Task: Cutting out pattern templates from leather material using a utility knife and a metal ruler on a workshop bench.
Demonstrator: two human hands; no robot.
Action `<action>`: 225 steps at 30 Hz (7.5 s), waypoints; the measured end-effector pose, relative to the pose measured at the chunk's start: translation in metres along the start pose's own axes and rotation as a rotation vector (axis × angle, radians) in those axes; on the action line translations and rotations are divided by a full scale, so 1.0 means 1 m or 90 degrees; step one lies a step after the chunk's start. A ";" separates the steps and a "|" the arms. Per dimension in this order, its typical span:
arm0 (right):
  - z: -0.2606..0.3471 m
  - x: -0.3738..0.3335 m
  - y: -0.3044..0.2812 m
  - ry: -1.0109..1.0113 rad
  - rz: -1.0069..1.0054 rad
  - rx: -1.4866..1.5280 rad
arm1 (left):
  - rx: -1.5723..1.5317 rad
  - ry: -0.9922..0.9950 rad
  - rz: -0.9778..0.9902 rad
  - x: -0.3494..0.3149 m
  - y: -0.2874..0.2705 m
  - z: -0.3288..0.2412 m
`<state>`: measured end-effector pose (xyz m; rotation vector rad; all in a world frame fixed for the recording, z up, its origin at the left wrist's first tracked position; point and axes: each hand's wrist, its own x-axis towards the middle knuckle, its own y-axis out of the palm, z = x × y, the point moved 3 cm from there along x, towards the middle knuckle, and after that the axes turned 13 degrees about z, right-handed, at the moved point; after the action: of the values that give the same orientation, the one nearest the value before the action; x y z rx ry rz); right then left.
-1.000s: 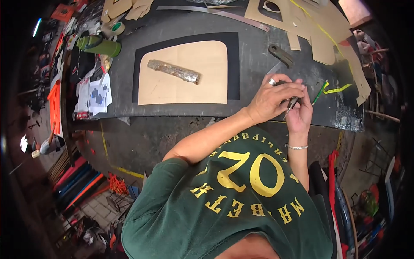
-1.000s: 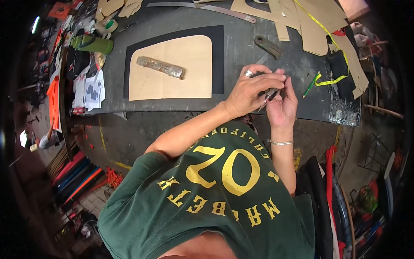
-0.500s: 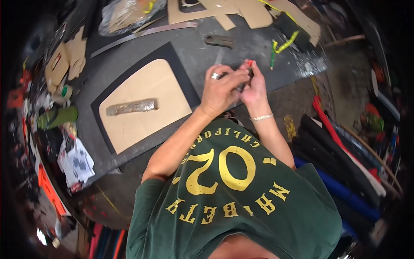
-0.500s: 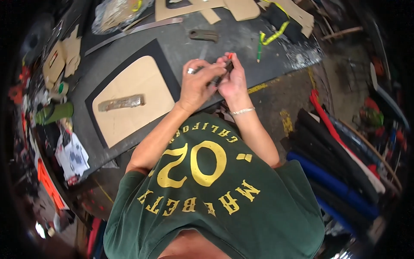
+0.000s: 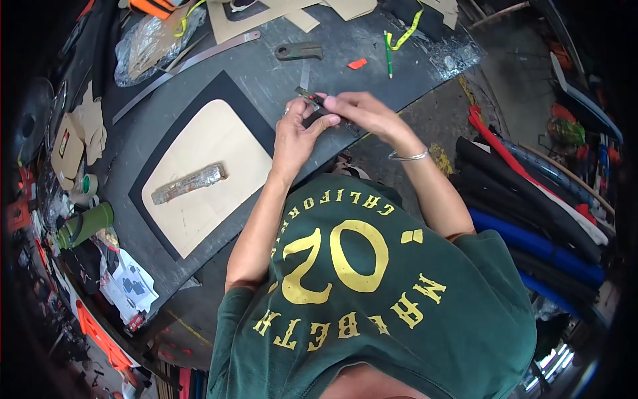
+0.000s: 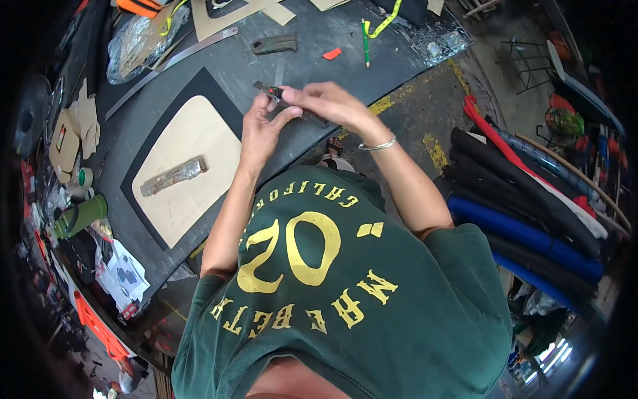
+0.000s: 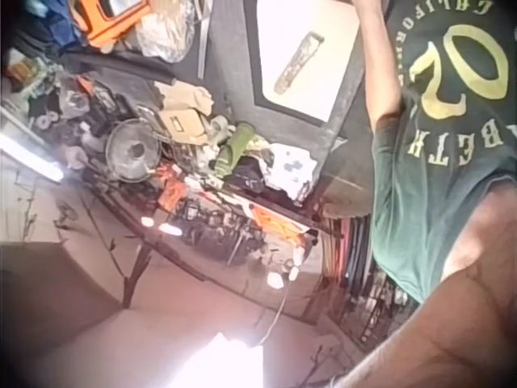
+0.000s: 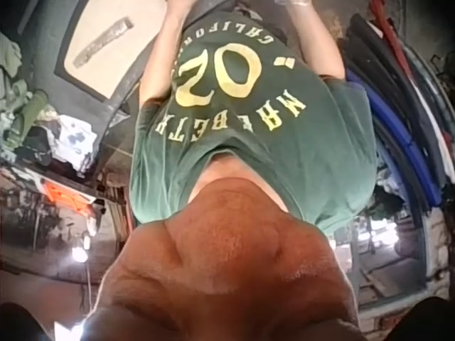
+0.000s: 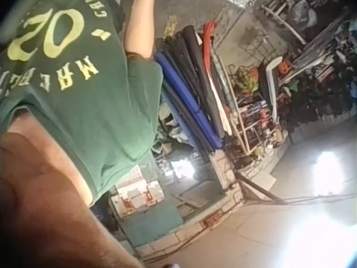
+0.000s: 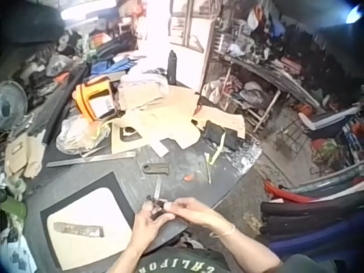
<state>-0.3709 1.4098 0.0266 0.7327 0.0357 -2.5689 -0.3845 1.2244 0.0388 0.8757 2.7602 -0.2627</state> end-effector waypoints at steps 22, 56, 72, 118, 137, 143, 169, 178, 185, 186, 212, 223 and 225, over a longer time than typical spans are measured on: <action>-0.086 -0.067 -0.015 -0.045 -0.141 0.406 | -0.276 -0.025 -0.012 0.029 0.007 -0.032; -0.079 -0.037 -0.103 -0.238 -0.477 -0.242 | 0.584 -0.224 -0.057 0.086 -0.053 0.024; -0.066 0.013 0.027 -0.190 -0.292 0.319 | -0.388 -0.242 0.038 0.063 -0.014 0.023; 0.012 -0.052 0.043 -0.296 -0.202 -0.032 | -0.555 0.173 0.077 0.069 -0.052 -0.073; 0.016 -0.046 0.046 -0.097 -0.086 0.084 | -0.540 0.163 0.104 0.046 -0.039 -0.065; 0.023 -0.033 0.050 -0.218 -0.121 0.181 | -0.570 0.161 0.081 0.042 -0.027 -0.053; -0.032 0.027 -0.060 -0.090 -0.467 -0.478 | -0.734 0.123 -0.092 0.007 -0.067 0.012; 0.014 0.012 0.055 -0.274 -0.032 0.160 | -0.784 0.120 -0.130 0.004 -0.065 0.007; 0.024 0.006 0.072 -0.185 0.028 0.203 | -0.745 0.113 -0.108 0.000 -0.055 -0.016; 0.023 0.008 0.072 -0.183 0.032 0.201 | -0.747 0.115 -0.113 -0.004 -0.051 -0.016; 0.022 0.040 0.092 -0.087 0.169 0.363 | 0.624 -0.171 -0.202 -0.064 -0.181 0.054; 0.090 0.187 0.062 -0.144 0.409 -0.100 | 0.646 -0.175 -0.172 -0.062 -0.188 0.042; 0.101 0.203 0.062 -0.140 0.444 -0.133 | 0.615 -0.193 -0.168 -0.062 -0.190 0.041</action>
<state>-0.5452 1.2529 0.0167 0.3024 -0.0201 -1.9223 -0.4391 1.0279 0.0351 0.5391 2.3703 -1.6983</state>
